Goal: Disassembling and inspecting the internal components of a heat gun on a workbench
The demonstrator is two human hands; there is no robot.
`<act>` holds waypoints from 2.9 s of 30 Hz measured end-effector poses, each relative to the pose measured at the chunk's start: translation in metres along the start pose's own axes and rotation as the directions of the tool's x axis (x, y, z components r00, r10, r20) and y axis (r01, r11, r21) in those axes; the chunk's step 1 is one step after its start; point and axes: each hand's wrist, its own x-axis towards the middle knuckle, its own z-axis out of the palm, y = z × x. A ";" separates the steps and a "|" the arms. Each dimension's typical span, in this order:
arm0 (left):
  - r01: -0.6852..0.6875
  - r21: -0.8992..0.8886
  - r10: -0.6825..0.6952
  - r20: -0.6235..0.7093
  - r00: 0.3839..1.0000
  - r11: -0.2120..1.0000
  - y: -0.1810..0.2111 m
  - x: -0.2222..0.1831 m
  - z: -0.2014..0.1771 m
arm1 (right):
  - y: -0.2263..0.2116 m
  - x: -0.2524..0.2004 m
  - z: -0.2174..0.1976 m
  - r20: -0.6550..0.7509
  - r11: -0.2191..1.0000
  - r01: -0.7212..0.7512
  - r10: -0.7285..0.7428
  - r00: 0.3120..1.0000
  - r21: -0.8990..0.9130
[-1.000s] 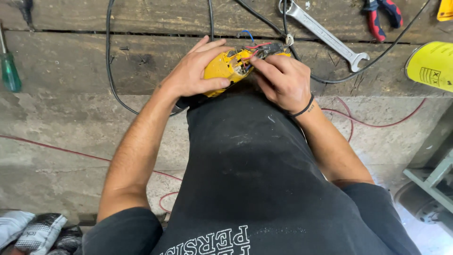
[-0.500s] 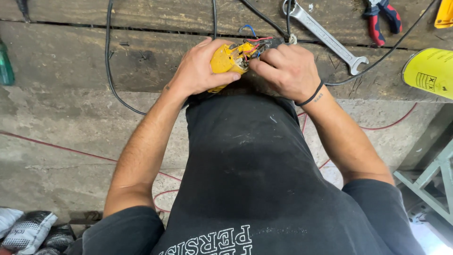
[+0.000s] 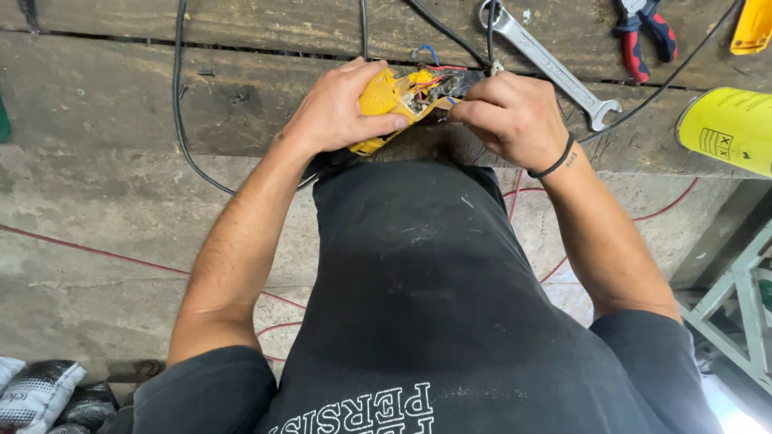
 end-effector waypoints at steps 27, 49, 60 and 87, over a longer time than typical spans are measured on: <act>0.118 0.027 -0.119 0.049 0.992 0.993 0.030 -0.010 -0.009 | -0.048 0.002 0.015 -0.198 0.959 -0.280 0.268 0.943 -0.036; 0.135 -0.008 -0.135 0.015 0.991 0.991 0.024 -0.007 -0.008 | -0.039 0.007 -0.004 -0.079 0.927 -0.350 0.362 0.929 0.136; 0.131 0.002 -0.131 0.007 0.991 0.991 0.027 -0.009 -0.007 | -0.053 0.037 0.019 -0.149 0.893 -0.376 0.348 0.926 -0.247; 0.104 -0.032 -0.104 -0.003 0.995 0.994 0.020 -0.005 -0.008 | -0.054 0.012 0.027 -0.086 0.918 -0.385 0.378 0.922 -0.092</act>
